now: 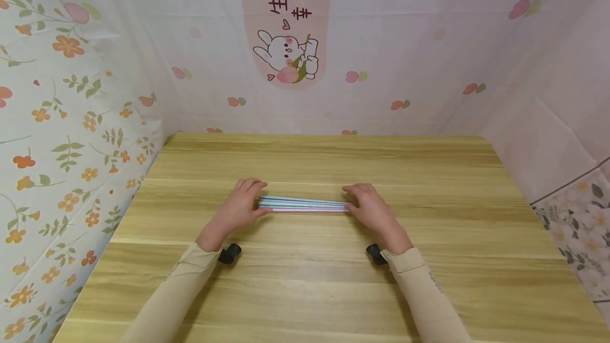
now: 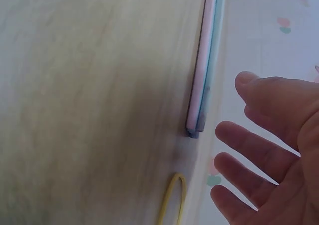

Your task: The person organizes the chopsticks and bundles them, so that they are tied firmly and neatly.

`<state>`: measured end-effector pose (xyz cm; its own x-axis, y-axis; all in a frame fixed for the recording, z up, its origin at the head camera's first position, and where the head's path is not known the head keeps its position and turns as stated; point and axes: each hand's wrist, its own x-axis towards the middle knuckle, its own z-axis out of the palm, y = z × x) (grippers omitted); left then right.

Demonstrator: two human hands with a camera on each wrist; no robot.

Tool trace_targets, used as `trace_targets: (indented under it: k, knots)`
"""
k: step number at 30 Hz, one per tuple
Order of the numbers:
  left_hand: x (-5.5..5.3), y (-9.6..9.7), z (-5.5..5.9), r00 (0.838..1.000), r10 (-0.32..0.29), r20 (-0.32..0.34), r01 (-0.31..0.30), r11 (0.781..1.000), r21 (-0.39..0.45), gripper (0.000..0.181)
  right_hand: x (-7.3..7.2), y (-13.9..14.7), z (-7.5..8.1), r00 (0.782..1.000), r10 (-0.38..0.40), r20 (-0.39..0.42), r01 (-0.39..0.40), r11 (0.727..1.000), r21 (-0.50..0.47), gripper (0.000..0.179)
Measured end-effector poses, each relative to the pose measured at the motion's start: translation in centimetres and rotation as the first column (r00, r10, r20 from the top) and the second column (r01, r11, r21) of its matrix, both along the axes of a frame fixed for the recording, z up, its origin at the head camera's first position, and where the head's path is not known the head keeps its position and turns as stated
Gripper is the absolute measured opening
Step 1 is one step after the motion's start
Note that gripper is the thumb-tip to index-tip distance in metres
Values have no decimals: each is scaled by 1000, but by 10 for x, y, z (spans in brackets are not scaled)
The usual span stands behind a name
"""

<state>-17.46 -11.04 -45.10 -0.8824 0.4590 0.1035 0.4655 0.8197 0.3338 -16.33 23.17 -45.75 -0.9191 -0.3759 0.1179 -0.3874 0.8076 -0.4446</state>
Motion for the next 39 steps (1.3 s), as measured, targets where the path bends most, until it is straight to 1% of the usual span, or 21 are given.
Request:
trace_targets:
  k: [3, 8, 11, 16, 19, 23, 27, 31, 35, 39]
  knots:
    - [-2, 3, 0, 1000, -15, 10, 15, 1000, 0, 64, -1, -2, -3, 1000, 8, -15, -8, 1000, 3, 38]
    - [-4, 9, 0, 999, -38, 22, 38, 999, -1, 61, -1, -6, -7, 1000, -1, -1, 1, 1000, 0, 37]
    - [-4, 11, -2, 998, -41, 43, 41, 999, -8, 58, 0, -7, -7, 1000, -4, 8, 4, 1000, 6, 37]
    - [-4, 14, -5, 996, -40, 80, 39, 999, 11, 52, 1, -9, -7, 1000, -9, 4, 9, 1000, 21, 36]
    - [-5, 14, -8, 997, -37, 72, 36, 999, 7, 49, 1, -9, -7, 1000, -11, 2, 11, 999, 35, 33]
    - [-6, 14, -11, 999, -45, 29, 46, 999, -21, 47, 0, -10, -6, 1000, -3, -4, 3, 998, 56, 27]
    - [-6, 15, -12, 999, -54, 6, 54, 997, -46, 46, 0, -11, -6, 1000, 13, -20, -12, 997, 82, 22]
    - [-6, 16, -11, 998, -61, 13, 62, 997, -39, 42, 1, -13, -5, 999, 13, -29, -11, 995, 95, 18]
    - [-6, 17, -10, 997, -69, 21, 69, 998, -4, 31, 1, -14, -3, 1000, 12, -26, -9, 995, 99, 12]
    - [-5, 17, -9, 997, -65, 28, 65, 998, 3, 24, 1, -14, -3, 1000, 9, -14, -7, 994, 107, 7]
